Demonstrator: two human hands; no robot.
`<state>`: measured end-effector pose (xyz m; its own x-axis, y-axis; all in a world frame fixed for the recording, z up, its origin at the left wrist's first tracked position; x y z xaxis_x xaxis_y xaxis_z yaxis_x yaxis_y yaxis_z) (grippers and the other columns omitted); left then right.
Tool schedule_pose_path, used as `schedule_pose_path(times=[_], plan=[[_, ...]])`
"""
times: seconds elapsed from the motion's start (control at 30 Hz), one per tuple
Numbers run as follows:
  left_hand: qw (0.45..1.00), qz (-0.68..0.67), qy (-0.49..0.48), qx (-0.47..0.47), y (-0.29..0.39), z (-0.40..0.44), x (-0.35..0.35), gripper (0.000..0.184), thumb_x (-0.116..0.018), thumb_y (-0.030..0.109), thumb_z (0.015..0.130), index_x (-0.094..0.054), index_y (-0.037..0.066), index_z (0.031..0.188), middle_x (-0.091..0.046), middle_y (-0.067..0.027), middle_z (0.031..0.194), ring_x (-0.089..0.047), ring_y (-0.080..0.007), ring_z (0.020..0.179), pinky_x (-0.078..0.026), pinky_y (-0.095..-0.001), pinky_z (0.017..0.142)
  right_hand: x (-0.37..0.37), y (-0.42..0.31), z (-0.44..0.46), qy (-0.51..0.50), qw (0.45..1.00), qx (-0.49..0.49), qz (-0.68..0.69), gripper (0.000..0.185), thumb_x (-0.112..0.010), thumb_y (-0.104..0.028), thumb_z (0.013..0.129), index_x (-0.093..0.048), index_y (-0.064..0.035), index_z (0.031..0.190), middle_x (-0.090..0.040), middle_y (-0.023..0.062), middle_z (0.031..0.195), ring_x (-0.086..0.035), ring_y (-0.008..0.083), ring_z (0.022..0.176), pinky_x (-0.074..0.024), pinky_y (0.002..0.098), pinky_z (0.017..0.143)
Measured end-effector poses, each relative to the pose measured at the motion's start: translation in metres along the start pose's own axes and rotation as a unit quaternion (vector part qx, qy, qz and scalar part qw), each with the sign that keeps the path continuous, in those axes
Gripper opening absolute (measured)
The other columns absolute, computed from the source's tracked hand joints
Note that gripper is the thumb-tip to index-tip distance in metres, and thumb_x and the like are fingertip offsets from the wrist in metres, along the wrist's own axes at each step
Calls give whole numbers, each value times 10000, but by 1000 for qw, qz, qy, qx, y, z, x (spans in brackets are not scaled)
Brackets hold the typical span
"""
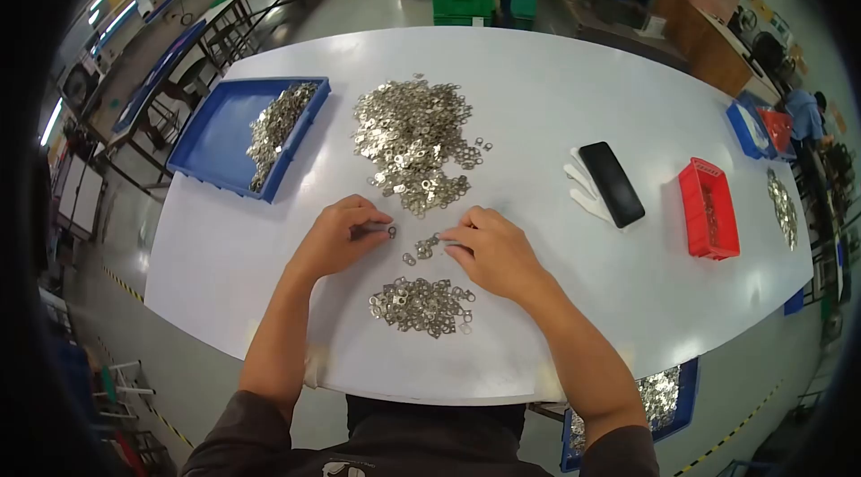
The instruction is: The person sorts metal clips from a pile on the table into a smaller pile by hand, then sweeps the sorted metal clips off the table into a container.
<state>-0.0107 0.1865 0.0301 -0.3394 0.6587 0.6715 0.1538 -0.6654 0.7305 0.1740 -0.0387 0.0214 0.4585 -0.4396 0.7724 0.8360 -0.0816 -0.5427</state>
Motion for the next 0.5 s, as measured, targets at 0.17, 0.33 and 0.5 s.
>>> schedule_pose_path(times=[0.17,0.33,0.5], plan=[[999,-21,-16,33,-3,1,2,182,-842,97,894,-818,44,1066,-707,-93,1071,-719,-247,981,-607,-353,828,2,-4,2,-20,999,-24,44,122,-851,-162,908,-829,-111,1016,-681,42,976,-669,240,922,-556,370,797],[999,19,-39,-24,2,-3,-1,153,-814,63,920,-825,70,1073,-699,-79,1071,-717,-214,941,-609,-338,825,-1,-4,0,-47,997,23,56,116,-844,-168,901,-822,-124,1006,-660,29,964,-655,236,935,-552,380,787],[996,-45,-71,1,-4,0,9,120,-811,78,928,-825,61,1046,-713,-63,1000,-692,-186,845,-590,-329,776,-7,-17,6,-8,999,24,29,135,-827,-139,907,-816,-130,1042,-662,30,957,-658,236,948,-554,381,794]])
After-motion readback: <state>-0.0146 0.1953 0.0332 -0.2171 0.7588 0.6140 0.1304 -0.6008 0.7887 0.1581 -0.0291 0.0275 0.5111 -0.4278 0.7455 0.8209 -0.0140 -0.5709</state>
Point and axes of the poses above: each hand's wrist, its own z-axis towards the middle knuckle, its own x-axis out of the back of the hand, y = z × x, the point moved 1 cm from there along z, towards the middle knuckle
